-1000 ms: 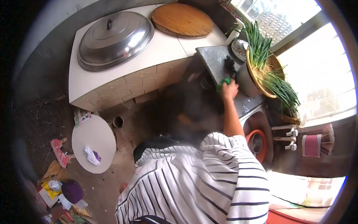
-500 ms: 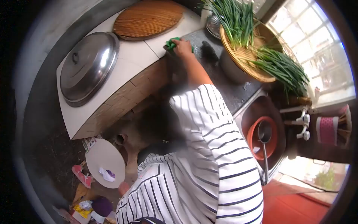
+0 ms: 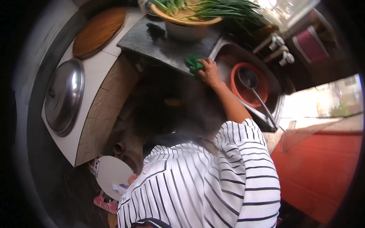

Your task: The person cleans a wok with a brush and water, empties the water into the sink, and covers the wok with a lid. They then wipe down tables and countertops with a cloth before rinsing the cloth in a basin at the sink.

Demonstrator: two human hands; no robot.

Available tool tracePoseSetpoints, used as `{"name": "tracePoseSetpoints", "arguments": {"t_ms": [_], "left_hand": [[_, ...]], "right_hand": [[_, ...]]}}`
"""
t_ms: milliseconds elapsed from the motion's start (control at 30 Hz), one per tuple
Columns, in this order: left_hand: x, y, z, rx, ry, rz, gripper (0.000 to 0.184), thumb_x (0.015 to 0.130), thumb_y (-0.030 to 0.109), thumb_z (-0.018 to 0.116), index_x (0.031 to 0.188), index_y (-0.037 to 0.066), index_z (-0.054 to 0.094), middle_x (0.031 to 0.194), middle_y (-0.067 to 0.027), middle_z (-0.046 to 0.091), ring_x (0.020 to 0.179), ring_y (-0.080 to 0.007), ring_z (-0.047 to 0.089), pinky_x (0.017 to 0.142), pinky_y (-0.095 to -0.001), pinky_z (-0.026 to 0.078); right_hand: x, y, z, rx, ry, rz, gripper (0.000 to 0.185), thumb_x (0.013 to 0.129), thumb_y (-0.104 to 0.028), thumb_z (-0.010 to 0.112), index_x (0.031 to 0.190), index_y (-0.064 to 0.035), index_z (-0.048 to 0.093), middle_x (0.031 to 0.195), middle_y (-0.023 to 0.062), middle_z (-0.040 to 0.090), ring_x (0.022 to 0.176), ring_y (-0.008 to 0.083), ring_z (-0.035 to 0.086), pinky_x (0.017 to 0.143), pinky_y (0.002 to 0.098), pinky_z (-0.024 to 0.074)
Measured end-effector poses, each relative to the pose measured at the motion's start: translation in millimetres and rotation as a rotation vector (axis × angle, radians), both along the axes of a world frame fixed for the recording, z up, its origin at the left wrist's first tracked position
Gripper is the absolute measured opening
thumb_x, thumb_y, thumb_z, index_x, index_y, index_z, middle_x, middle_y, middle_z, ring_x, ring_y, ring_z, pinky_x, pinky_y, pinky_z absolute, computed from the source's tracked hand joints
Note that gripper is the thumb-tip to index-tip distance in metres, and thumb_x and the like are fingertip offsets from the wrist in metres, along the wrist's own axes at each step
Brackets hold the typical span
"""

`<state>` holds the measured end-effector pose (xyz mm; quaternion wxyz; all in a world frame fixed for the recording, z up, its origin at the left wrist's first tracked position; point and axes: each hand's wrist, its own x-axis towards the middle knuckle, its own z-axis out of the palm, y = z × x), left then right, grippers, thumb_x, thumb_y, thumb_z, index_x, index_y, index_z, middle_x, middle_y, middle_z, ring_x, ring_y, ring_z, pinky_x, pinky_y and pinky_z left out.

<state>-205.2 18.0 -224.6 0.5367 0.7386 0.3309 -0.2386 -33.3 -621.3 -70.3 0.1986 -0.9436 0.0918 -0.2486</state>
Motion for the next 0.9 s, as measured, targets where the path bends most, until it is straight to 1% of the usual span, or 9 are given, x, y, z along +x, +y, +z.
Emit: {"name": "tracePoseSetpoints", "arguments": {"t_ms": [133, 233, 333, 433, 500, 533, 667, 767, 900], "left_hand": [[13.3, 11.1, 0.0, 0.0, 0.043, 0.061, 0.017, 0.082, 0.019, 0.052, 0.091, 0.005, 0.054, 0.074, -0.006, 0.058, 0.055, -0.0127, 0.055, 0.047, -0.0229, 0.044], [51.0, -89.2, 78.8, -0.191, -0.142, -0.053, 0.023, 0.082, 0.025, 0.052, 0.096, 0.007, 0.053, 0.08, -0.0045, 0.058, 0.069, -0.01, 0.056, 0.057, -0.0226, 0.045], [89.0, -203.6, 140.9, -0.595, -0.248, -0.31, 0.042, 0.084, 0.029, 0.048, 0.12, 0.008, 0.039, 0.111, -0.0127, 0.048, 0.097, -0.0202, 0.05, 0.078, -0.032, 0.044], [104.5, -300.1, 181.0, -1.078, -0.157, -0.234, 0.043, 0.084, 0.03, 0.048, 0.119, 0.007, 0.039, 0.112, -0.0111, 0.048, 0.099, -0.0231, 0.048, 0.083, -0.0398, 0.042], [119.0, -327.3, 174.3, -1.244, -0.037, -0.207, 0.04, 0.084, 0.029, 0.048, 0.115, 0.004, 0.042, 0.109, -0.0112, 0.05, 0.096, -0.0224, 0.051, 0.081, -0.0394, 0.042], [123.7, -332.4, 174.5, -1.261, -0.009, -0.209, 0.038, 0.084, 0.029, 0.048, 0.112, 0.004, 0.045, 0.107, -0.0101, 0.051, 0.095, -0.022, 0.051, 0.081, -0.0387, 0.042], [117.4, -321.2, 161.9, -1.3, -0.071, -0.086, 0.034, 0.085, 0.03, 0.046, 0.109, 0.006, 0.047, 0.103, -0.0078, 0.053, 0.091, -0.0204, 0.053, 0.08, -0.0353, 0.043], [114.3, -303.7, 139.2, -1.253, -0.043, -0.03, 0.034, 0.085, 0.034, 0.043, 0.109, 0.012, 0.048, 0.103, -0.0062, 0.053, 0.093, -0.023, 0.052, 0.08, -0.0411, 0.042], [107.9, -296.1, 118.6, -1.2, 0.002, 0.096, 0.031, 0.084, 0.034, 0.045, 0.105, 0.012, 0.05, 0.1, -0.0072, 0.055, 0.091, -0.0238, 0.053, 0.079, -0.0416, 0.043]], "right_hand": [[-53.1, -12.8, -10.6, 0.086, 0.189, -0.415, 0.039, 0.065, -0.021, 0.059, 0.102, -0.0099, 0.055, 0.088, 0.015, 0.056, 0.08, 0.0279, 0.055, 0.074, 0.0384, 0.044], [-70.2, 16.4, 5.1, 1.253, -0.055, -0.278, 0.03, 0.071, -0.019, 0.056, 0.096, -0.0033, 0.057, 0.08, 0.0086, 0.059, 0.073, 0.0154, 0.056, 0.066, 0.0276, 0.0433], [-66.7, 71.2, 27.0, 1.333, 0.026, -0.132, 0.027, 0.073, -0.019, 0.057, 0.095, -0.0043, 0.055, 0.088, 0.0073, 0.055, 0.083, 0.0148, 0.05, 0.073, 0.0277, 0.0401], [-84.1, 130.4, 59.4, 1.242, 0.194, 0.264, 0.039, 0.079, -0.033, 0.054, 0.104, -0.0035, 0.05, 0.094, 0.0086, 0.055, 0.088, 0.0168, 0.051, 0.078, 0.0286, 0.0399], [-95.1, 138.3, 58.3, 0.951, 0.273, 0.41, 0.051, 0.081, -0.035, 0.051, 0.117, -0.0007, 0.041, 0.114, 0.0183, 0.046, 0.107, 0.0282, 0.043, 0.091, 0.032, 0.0329], [-105.3, 125.1, 60.2, 0.63, 0.103, 0.394, 0.051, 0.079, -0.031, 0.054, 0.117, -0.0006, 0.041, 0.117, 0.0203, 0.043, 0.11, 0.0305, 0.04, 0.093, 0.0345, 0.0313], [-181.6, -16.9, 30.3, -0.046, 0.097, -0.221, 0.048, 0.071, -0.025, 0.062, 0.109, -0.0016, 0.045, 0.111, 0.0175, 0.046, 0.105, 0.032, 0.042, 0.089, 0.0396, 0.0321], [-275.9, -126.4, -12.1, -0.117, 0.49, -0.604, 0.053, 0.065, -0.032, 0.064, 0.105, -0.0022, 0.047, 0.099, 0.0189, 0.05, 0.097, 0.0338, 0.047, 0.083, 0.0438, 0.0372], [-334.4, -168.1, -51.1, -0.031, 0.684, -0.541, 0.033, 0.069, -0.028, 0.06, 0.087, -0.0015, 0.055, 0.09, 0.0191, 0.053, 0.085, 0.0367, 0.051, 0.07, 0.0448, 0.0418]]}}
